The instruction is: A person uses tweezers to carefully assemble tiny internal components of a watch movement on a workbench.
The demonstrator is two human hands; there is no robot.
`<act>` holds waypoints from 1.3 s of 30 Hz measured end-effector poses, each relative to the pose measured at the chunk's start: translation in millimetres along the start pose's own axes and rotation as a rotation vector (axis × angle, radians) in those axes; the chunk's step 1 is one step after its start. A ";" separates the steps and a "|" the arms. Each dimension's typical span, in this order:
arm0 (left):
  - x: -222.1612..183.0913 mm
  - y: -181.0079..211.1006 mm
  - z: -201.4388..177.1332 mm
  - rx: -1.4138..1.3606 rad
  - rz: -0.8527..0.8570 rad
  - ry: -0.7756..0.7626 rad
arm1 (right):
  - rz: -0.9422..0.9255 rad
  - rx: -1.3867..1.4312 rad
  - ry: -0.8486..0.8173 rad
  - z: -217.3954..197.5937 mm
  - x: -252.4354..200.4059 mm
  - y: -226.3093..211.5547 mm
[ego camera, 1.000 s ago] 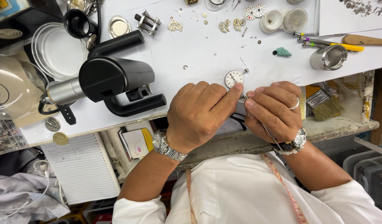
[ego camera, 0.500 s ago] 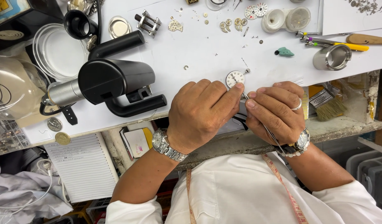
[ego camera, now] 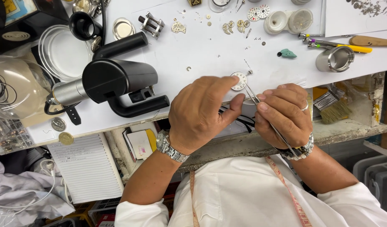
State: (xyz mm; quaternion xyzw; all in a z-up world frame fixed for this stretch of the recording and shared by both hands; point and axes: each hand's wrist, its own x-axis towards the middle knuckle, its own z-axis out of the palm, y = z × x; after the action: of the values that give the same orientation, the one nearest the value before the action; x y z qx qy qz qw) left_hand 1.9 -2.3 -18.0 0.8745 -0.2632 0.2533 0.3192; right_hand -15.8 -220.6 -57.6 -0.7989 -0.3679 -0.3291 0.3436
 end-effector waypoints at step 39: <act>3.2 12.0 -6.3 -0.133 -0.317 -0.190 | -0.047 0.036 -0.079 -8.6 7.5 6.4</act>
State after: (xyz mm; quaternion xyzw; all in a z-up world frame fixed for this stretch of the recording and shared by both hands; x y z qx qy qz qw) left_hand -5.0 -6.8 -6.7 0.9019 -0.1674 0.0984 0.3859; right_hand -9.1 -227.9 -49.0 -0.7961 -0.4060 -0.2983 0.3353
